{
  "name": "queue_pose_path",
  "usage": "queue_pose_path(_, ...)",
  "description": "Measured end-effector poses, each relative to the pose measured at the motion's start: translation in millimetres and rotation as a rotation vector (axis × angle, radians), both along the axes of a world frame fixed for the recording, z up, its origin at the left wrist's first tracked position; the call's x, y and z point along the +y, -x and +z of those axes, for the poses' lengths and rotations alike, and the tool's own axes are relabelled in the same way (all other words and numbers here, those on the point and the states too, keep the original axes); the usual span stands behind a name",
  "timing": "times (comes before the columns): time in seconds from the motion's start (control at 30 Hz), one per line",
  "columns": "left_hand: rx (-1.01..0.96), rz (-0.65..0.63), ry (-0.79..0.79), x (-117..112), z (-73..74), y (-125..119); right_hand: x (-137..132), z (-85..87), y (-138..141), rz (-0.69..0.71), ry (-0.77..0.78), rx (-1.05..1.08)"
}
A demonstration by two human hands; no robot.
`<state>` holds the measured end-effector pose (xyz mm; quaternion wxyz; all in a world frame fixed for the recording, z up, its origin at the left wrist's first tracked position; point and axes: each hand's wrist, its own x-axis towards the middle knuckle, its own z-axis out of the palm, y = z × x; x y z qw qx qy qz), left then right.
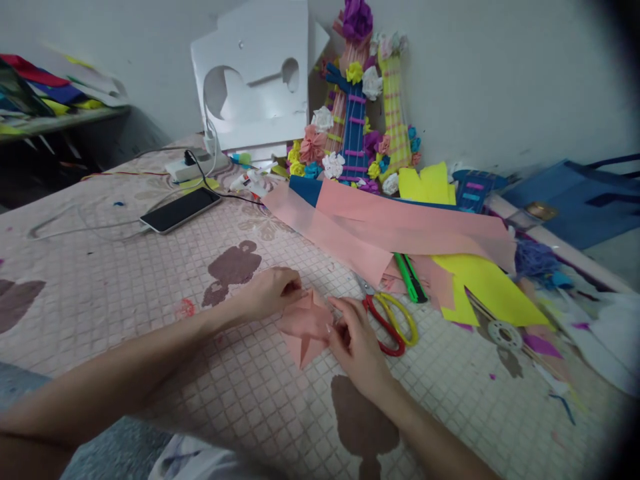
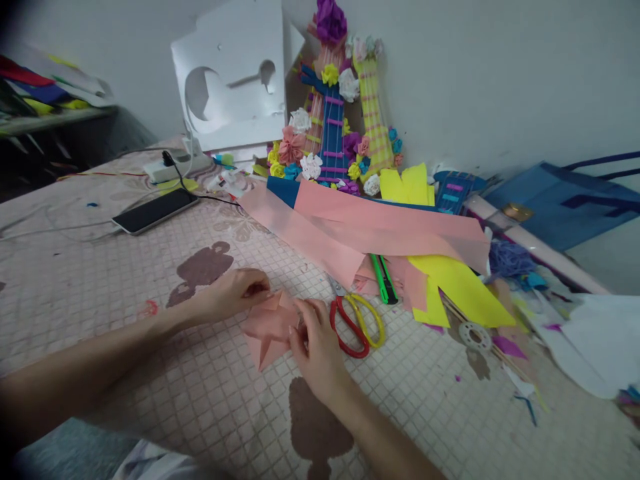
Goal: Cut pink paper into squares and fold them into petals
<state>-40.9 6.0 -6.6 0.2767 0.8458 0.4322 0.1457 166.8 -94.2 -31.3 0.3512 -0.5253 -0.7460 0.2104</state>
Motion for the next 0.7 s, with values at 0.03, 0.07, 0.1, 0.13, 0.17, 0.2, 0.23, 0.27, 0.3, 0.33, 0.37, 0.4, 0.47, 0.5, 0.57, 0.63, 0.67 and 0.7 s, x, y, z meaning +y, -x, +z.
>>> queue_pose_path(0.03, -0.002, 0.002, 0.013, 0, 0.9, 2, 1, 0.1, -1, 0.0, -0.007, -0.023)
queue_pose_path(0.07, -0.004, 0.002, 0.028, 0, 1.6, 3, 2, 0.3, -1, 0.007, -0.008, -0.048)
queue_pose_path(0.1, -0.007, -0.001, 0.04, -1, 1.9, 5, 2, 0.5, -2, 0.022, -0.001, -0.073)
queue_pose_path(0.13, -0.008, -0.007, 0.049, -1, 1.7, 6, 3, 0.7, -2, 0.038, 0.008, -0.098)
queue_pose_path(0.17, -0.009, -0.014, 0.05, -2, 0.9, 7, 3, 0.7, -2, 0.051, 0.02, -0.122)
queue_pose_path(0.2, -0.01, -0.014, 0.041, -4, -0.3, 7, 3, 0.5, -2, 0.06, 0.03, -0.146)
queue_pose_path(0.23, -0.013, -0.006, 0.027, -5, -1.7, 6, 2, 0.1, -1, 0.066, 0.036, -0.169)
queue_pose_path(0.27, -0.015, 0.009, 0.013, -7, -3.2, 6, 2, -0.5, 0, 0.068, 0.038, -0.189)
queue_pose_path(0.3, -0.015, 0.027, 0.0, -8, -4.5, 4, 1, -1.2, 0, 0.069, 0.036, -0.205)
queue_pose_path(0.33, -0.015, 0.042, -0.007, -10, -5.4, 3, 1, -1.9, 1, 0.07, 0.032, -0.216)
queue_pose_path(0.37, -0.022, 0.047, -0.012, -11, -5.8, 2, 1, -2.4, 1, 0.073, 0.028, -0.218)
queue_pose_path(0.4, -0.04, 0.034, -0.013, -11, -5.8, 1, 1, -2.7, 1, 0.076, 0.024, -0.209)
queue_pose_path(0.47, -0.105, -0.027, -0.01, -10, -4.6, 0, 4, -2.4, 0, 0.06, 0.011, -0.142)
queue_pose_path(0.5, -0.148, -0.058, 0.004, -9, -3.9, 0, 6, -1.7, -1, 0.046, 0.008, -0.092)
queue_pose_path(0.57, -0.223, -0.106, 0.079, -7, -3.0, 1, 11, 0.5, -4, 0.022, 0.024, 0.007)
queue_pose_path(0.63, -0.273, -0.123, 0.192, -4, -3.1, 1, 14, 3.3, -6, 0.055, 0.084, 0.057)
queue_pose_path(0.67, -0.298, -0.126, 0.244, -3, -3.3, 1, 15, 4.8, -7, 0.085, 0.12, 0.063)
queue_pose_path(0.7, -0.323, -0.128, 0.288, -2, -3.4, 1, 15, 6.1, -7, 0.108, 0.148, 0.067)
